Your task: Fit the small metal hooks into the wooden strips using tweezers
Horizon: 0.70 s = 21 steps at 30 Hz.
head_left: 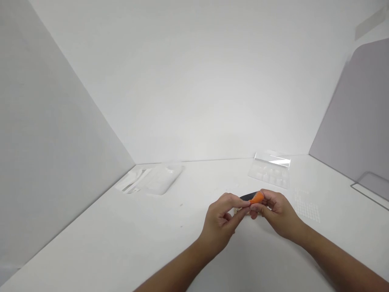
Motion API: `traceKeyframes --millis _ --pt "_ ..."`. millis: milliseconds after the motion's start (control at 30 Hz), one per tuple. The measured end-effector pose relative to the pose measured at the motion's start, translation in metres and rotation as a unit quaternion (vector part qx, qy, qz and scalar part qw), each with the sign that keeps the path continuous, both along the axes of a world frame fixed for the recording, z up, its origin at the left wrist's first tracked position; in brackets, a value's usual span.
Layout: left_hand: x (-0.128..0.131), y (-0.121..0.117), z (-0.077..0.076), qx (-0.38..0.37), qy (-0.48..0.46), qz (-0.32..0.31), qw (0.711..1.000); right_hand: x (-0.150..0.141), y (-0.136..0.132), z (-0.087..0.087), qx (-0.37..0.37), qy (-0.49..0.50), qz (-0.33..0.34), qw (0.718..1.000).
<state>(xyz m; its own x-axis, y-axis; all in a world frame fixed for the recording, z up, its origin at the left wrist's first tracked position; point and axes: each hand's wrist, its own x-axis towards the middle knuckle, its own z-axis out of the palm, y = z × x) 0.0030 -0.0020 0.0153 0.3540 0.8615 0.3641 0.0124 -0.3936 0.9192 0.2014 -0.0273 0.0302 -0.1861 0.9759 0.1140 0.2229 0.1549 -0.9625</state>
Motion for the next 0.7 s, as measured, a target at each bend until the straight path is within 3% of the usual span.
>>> traceKeyframes --millis 233,467,700 --pt "-0.0002 -0.0044 0.0054 -0.094 -0.027 -0.017 0.995 0.0021 0.0008 0.0042 0.022 0.014 -0.036 0.999" --pt "-0.0011 -0.0011 -0.001 -0.124 -0.024 -0.024 0.992 0.0046 -0.0022 0.0055 0.029 -0.005 0.0 1.0" --pt "0.0003 -0.004 -0.0038 -0.144 -0.02 -0.032 0.989 0.0048 0.0011 0.001 0.004 -0.009 -0.014 1.0"
